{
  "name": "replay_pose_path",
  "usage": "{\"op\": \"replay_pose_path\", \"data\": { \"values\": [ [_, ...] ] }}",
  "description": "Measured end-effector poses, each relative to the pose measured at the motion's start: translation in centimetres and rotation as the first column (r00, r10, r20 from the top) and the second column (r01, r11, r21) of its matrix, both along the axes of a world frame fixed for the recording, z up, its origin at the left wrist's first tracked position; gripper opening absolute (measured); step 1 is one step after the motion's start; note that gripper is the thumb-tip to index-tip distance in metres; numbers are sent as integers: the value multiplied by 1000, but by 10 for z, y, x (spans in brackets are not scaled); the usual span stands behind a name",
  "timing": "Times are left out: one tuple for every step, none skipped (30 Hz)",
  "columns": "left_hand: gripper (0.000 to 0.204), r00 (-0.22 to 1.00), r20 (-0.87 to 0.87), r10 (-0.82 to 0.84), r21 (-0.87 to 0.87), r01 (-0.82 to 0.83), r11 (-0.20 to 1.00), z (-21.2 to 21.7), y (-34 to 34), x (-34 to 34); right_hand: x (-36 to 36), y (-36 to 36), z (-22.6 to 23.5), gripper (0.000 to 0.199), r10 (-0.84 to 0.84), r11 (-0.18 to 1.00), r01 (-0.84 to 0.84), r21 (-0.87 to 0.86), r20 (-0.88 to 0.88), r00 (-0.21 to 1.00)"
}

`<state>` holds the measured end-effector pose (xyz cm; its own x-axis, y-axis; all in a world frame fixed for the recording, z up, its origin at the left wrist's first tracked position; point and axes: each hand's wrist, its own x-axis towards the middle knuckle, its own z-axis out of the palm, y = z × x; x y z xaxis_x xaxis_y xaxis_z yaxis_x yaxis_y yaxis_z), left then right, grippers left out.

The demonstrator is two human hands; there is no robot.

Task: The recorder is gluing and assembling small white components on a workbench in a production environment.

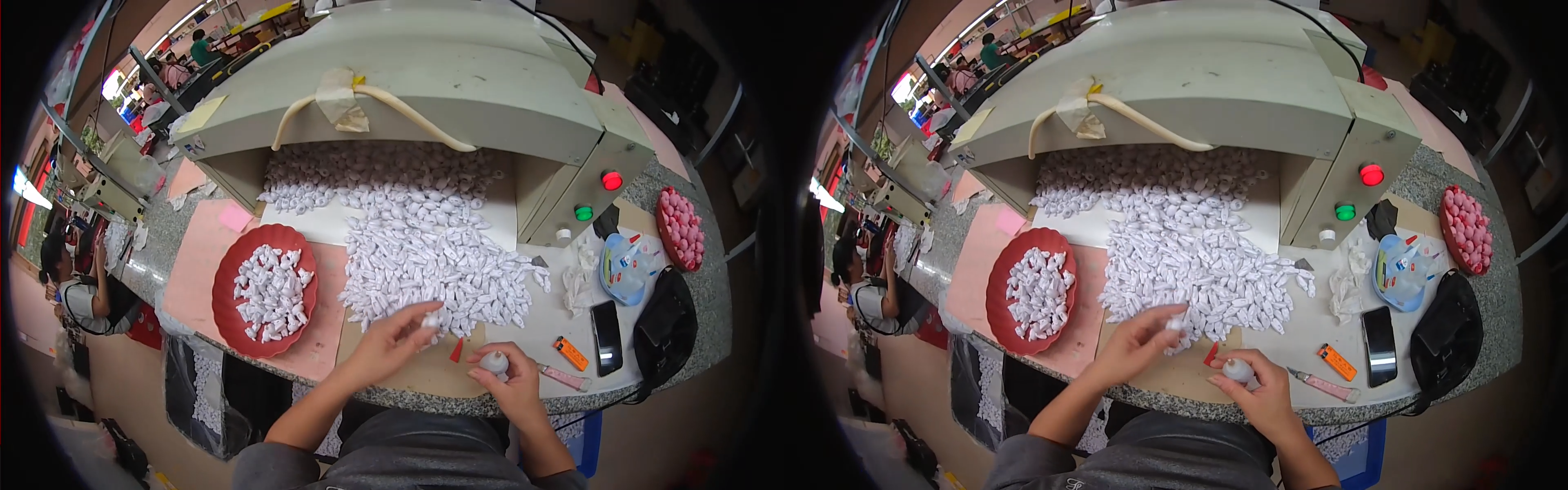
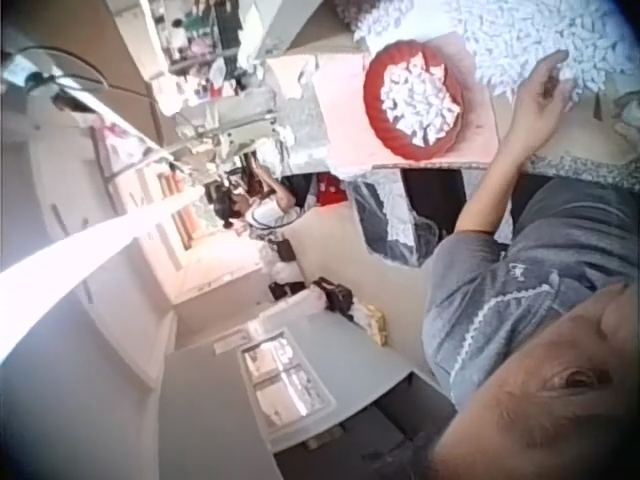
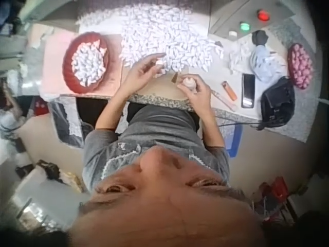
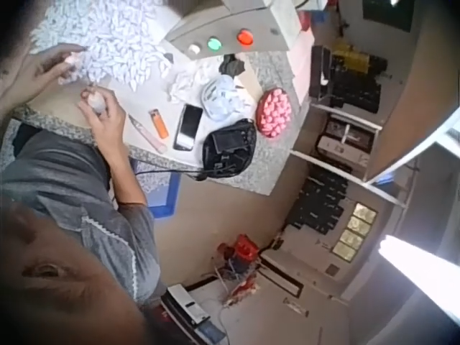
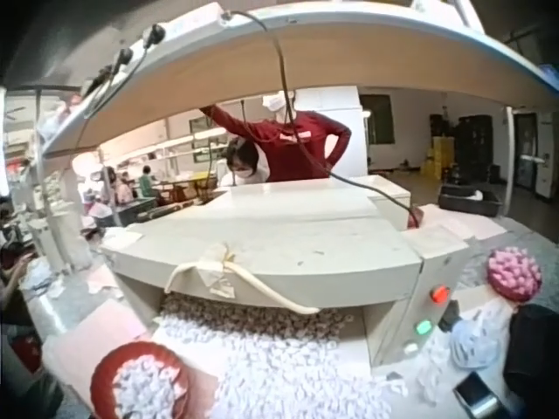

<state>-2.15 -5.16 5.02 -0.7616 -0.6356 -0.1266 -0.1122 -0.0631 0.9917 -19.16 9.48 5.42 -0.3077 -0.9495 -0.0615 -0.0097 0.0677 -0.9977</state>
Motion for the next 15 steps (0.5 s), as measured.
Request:
{"op": "replay_pose_path", "data": {
  "values": [
    [29,999,26,19,-53,-18,998,3,12,2,3,-1,-2,27,0,997,-1,-78,-14,1000],
    [29,1000,-1,-7,-47,7,999,0,19,5,7,-3,-4,26,11,994,-15,-111,-38,999],
    [28,999,-29,-30,-37,29,999,-3,27,8,9,-4,-6,26,14,992,-20,-126,-47,999],
    [28,998,-31,-55,-105,52,993,-7,33,9,11,-6,-9,26,39,980,-63,-190,-124,991],
    [28,998,-36,-55,-115,50,992,-7,34,10,12,-6,-12,26,58,963,-108,-246,-201,978],
    [27,998,-36,-56,-92,53,994,-5,37,12,17,-3,-17,28,91,971,-103,-215,-64,994],
    [26,998,-36,-59,-65,56,996,-4,39,13,19,-5,-17,28,92,971,-104,-213,-66,994],
    [26,992,-123,-21,31,25,999,-8,38,11,20,-7,-16,28,70,970,-88,-228,-86,994],
    [26,992,-121,-16,48,22,999,-15,39,12,23,-5,-15,28,52,969,-75,-234,-103,993],
    [27,977,-204,60,155,-28,988,-22,39,12,25,-7,-15,29,60,968,-81,-240,-91,994],
    [28,951,-274,144,267,-68,961,-28,39,12,28,-9,-14,29,62,973,-79,-215,-87,994],
    [30,960,-250,129,277,-57,959,-31,37,14,29,-9,-13,29,80,976,-93,-198,-72,994],
    [30,960,-242,137,304,-59,951,-31,37,14,30,-11,-13,30,104,976,-112,-185,-55,993],
    [31,939,-259,227,466,-85,881,-31,39,14,30,-13,-13,31,136,968,-159,-195,-127,983],
    [33,912,-261,316,612,-97,785,-30,38,14,27,-16,-12,31,137,973,-157,-168,-121,983]
  ]
}}
